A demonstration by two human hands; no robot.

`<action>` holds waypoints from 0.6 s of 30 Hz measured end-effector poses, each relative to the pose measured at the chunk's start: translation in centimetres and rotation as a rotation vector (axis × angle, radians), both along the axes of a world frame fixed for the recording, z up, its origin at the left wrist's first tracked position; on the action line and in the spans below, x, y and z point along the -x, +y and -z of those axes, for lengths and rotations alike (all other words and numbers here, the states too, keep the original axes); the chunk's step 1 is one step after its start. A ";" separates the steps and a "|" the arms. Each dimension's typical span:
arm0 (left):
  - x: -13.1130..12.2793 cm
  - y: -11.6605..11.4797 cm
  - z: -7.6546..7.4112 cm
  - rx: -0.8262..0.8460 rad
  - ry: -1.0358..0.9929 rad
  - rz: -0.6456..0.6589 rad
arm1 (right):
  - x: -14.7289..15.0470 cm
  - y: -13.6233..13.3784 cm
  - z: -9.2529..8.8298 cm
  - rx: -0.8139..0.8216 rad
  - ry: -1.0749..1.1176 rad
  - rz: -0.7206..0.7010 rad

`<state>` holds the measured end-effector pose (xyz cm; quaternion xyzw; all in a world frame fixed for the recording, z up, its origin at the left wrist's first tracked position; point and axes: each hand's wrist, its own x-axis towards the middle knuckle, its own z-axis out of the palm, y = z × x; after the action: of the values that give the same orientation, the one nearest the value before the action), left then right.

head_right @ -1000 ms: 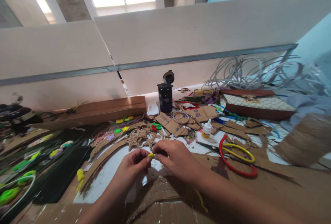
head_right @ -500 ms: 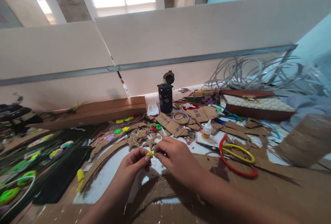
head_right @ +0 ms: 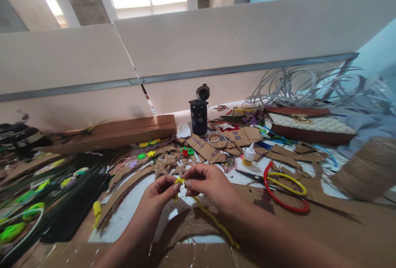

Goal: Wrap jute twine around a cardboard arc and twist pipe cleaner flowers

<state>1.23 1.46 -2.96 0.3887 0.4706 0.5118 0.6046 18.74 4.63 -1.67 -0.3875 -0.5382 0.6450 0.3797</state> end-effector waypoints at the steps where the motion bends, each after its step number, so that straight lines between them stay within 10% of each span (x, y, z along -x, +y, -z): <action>1: 0.0 0.0 0.0 0.012 -0.016 -0.004 | 0.0 0.0 -0.1 0.018 0.018 -0.011; 18: 0.2 0.4 1.0 -0.003 -0.059 0.066 | -0.1 0.2 0.0 -0.049 0.013 -0.047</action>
<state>0.99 1.89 -3.96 0.3897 0.4387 0.5034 0.6342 18.87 4.80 -1.69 -0.3611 -0.5601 0.6430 0.3775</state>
